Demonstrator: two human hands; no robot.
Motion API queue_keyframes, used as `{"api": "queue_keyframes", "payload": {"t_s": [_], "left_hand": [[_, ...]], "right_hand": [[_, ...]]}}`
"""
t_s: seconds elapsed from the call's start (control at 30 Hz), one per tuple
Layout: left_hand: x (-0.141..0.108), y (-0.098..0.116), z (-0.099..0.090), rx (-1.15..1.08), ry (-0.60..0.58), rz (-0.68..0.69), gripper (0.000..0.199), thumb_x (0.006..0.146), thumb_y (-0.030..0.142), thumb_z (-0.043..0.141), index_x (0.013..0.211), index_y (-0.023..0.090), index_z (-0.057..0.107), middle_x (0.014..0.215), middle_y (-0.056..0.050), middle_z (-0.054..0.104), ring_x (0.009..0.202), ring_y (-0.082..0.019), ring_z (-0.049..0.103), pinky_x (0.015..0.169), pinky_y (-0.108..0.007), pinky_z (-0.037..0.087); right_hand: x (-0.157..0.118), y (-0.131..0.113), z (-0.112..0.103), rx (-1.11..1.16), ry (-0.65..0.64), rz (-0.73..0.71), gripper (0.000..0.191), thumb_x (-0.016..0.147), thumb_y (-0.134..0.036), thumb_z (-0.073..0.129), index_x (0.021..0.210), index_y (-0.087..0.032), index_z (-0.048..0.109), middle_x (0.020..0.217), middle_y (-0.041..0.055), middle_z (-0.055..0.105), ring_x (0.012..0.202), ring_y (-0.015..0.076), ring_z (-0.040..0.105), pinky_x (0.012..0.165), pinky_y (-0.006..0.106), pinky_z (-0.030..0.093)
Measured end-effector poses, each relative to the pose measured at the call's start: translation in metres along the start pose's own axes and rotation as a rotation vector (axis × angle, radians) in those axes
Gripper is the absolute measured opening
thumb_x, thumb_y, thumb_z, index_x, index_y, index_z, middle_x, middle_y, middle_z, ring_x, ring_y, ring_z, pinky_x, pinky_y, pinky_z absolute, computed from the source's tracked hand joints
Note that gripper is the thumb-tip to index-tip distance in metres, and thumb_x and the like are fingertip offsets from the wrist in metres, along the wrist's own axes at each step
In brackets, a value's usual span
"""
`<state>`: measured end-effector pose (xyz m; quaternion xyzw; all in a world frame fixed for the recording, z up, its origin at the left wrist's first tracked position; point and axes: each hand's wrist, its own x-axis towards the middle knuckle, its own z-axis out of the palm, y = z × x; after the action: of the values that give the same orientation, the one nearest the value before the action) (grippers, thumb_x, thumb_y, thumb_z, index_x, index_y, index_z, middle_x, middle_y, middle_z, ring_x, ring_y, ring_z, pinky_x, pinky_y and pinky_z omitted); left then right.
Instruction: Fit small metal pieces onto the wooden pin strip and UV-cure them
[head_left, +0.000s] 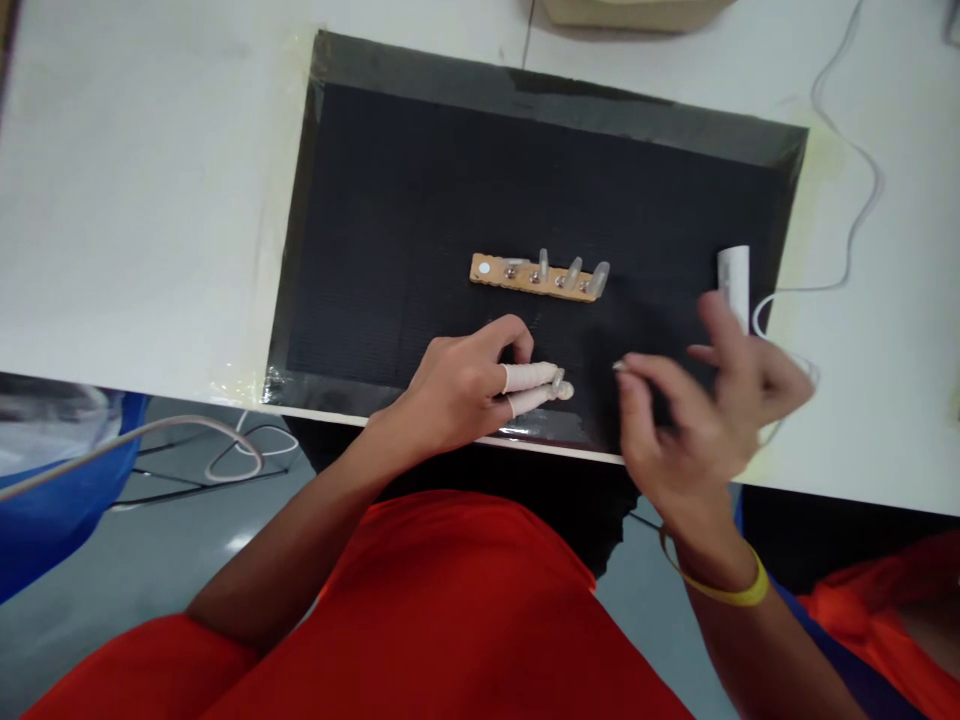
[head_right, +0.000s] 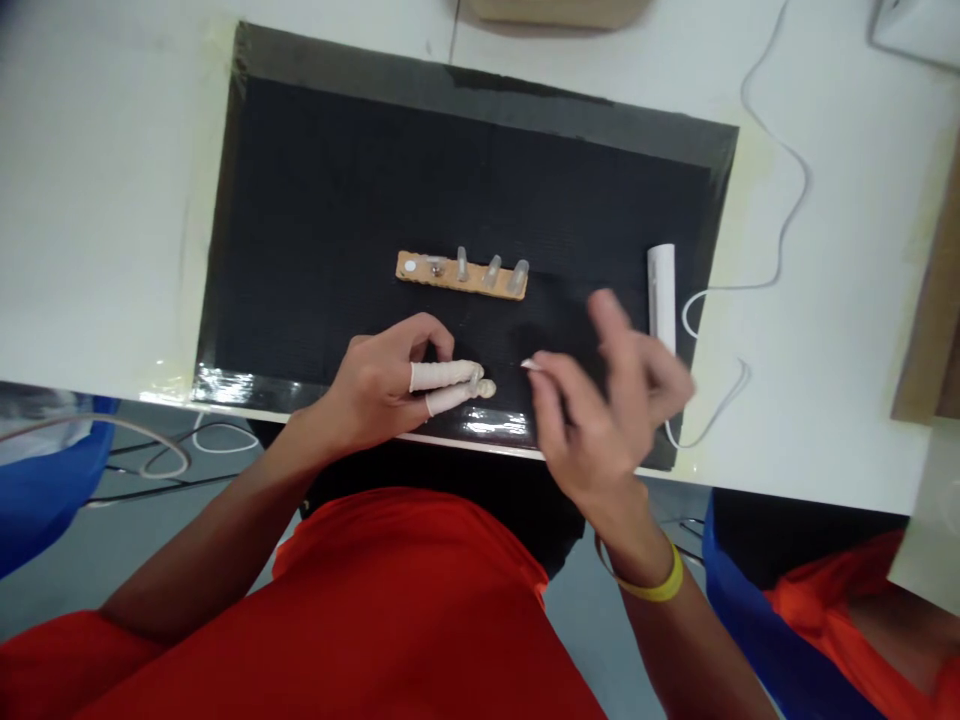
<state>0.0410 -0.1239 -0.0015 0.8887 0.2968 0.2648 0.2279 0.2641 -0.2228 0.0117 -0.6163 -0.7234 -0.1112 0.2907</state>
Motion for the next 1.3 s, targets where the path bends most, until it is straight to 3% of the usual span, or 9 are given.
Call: {"api": "queue_keyframes", "payload": {"t_s": [0.33, 0.47, 0.57, 0.7, 0.83, 0.97, 1.1, 1.23, 1.3], "left_hand": [[0.002, 0.001, -0.002, -0.066, -0.007, -0.024, 0.011, 0.098, 0.034, 0.076, 0.102, 0.027, 0.083, 0.102, 0.001, 0.073, 0.071, -0.006, 0.058, 0.058, -0.023, 0.035], [0.002, 0.001, -0.002, -0.061, -0.036, -0.025, 0.012, 0.098, 0.035, 0.075, 0.101, 0.025, 0.082, 0.105, 0.001, 0.075, 0.071, -0.007, 0.06, 0.058, -0.024, 0.037], [0.002, 0.001, -0.004, -0.074, -0.038, -0.026, 0.011, 0.098, 0.032, 0.075, 0.099, 0.024, 0.081, 0.115, -0.001, 0.075, 0.069, -0.006, 0.059, 0.058, -0.024, 0.039], [0.003, 0.0, -0.007, -0.102, -0.049, -0.001, 0.008, 0.097, 0.031, 0.076, 0.101, 0.026, 0.082, 0.13, -0.002, 0.072, 0.072, -0.006, 0.061, 0.06, -0.024, 0.043], [0.002, -0.001, -0.009, -0.115, -0.078, 0.025, 0.012, 0.099, 0.025, 0.071, 0.104, 0.028, 0.082, 0.136, -0.002, 0.07, 0.078, -0.007, 0.064, 0.062, -0.023, 0.046], [0.001, 0.0, -0.008, -0.121, -0.061, 0.01, 0.01, 0.097, 0.025, 0.074, 0.101, 0.028, 0.082, 0.137, -0.002, 0.069, 0.078, -0.007, 0.064, 0.063, -0.022, 0.046], [0.0, 0.0, -0.007, -0.153, -0.047, 0.014, 0.011, 0.095, 0.022, 0.076, 0.104, 0.027, 0.081, 0.136, -0.003, 0.07, 0.08, -0.008, 0.064, 0.064, -0.023, 0.046], [-0.001, -0.001, -0.008, -0.206, -0.02, 0.059, 0.008, 0.098, 0.027, 0.074, 0.101, 0.029, 0.081, 0.134, -0.005, 0.071, 0.081, -0.009, 0.064, 0.066, -0.024, 0.048], [-0.001, -0.001, -0.009, -0.243, -0.005, 0.07, 0.009, 0.1, 0.028, 0.072, 0.099, 0.027, 0.081, 0.133, -0.006, 0.071, 0.085, -0.01, 0.065, 0.07, -0.025, 0.051]], "right_hand": [[0.003, 0.005, -0.004, -0.049, -0.071, -0.087, 0.035, 0.09, -0.016, 0.077, 0.123, -0.028, 0.074, 0.162, 0.0067, 0.055, 0.124, 0.0306, 0.059, 0.096, 0.048, 0.054], [0.002, 0.0, -0.005, 0.006, 0.006, 0.036, 0.032, 0.089, -0.012, 0.076, 0.118, -0.025, 0.074, 0.162, 0.009, 0.055, 0.125, 0.0312, 0.058, 0.091, 0.045, 0.057], [-0.002, -0.005, -0.006, 0.002, -0.036, -0.073, 0.038, 0.088, -0.012, 0.078, 0.123, -0.027, 0.074, 0.159, 0.007, 0.059, 0.119, 0.0298, 0.062, 0.094, 0.046, 0.056], [-0.007, -0.01, -0.007, 0.045, 0.017, 0.128, 0.032, 0.09, -0.01, 0.074, 0.118, -0.027, 0.076, 0.16, 0.0071, 0.057, 0.126, 0.0311, 0.057, 0.09, 0.044, 0.056], [-0.007, -0.009, -0.005, 0.008, -0.029, -0.056, 0.035, 0.088, -0.015, 0.078, 0.121, -0.027, 0.075, 0.161, 0.0063, 0.056, 0.122, 0.0307, 0.058, 0.095, 0.046, 0.053], [-0.004, -0.007, -0.003, 0.033, 0.037, 0.113, 0.032, 0.093, -0.016, 0.072, 0.123, -0.028, 0.075, 0.163, 0.0062, 0.054, 0.129, 0.0338, 0.055, 0.091, 0.047, 0.055], [-0.004, -0.005, -0.004, 0.011, -0.063, -0.094, 0.037, 0.088, -0.016, 0.079, 0.123, -0.027, 0.075, 0.162, 0.0064, 0.056, 0.124, 0.0316, 0.058, 0.097, 0.047, 0.054], [-0.004, -0.007, -0.007, 0.013, 0.061, 0.141, 0.024, 0.094, -0.015, 0.071, 0.115, -0.025, 0.076, 0.161, 0.01, 0.056, 0.127, 0.0348, 0.057, 0.089, 0.047, 0.055], [-0.006, -0.011, -0.01, 0.013, 0.046, 0.079, 0.025, 0.092, -0.016, 0.074, 0.115, -0.025, 0.075, 0.159, 0.0084, 0.058, 0.123, 0.0324, 0.059, 0.088, 0.045, 0.056]]}}
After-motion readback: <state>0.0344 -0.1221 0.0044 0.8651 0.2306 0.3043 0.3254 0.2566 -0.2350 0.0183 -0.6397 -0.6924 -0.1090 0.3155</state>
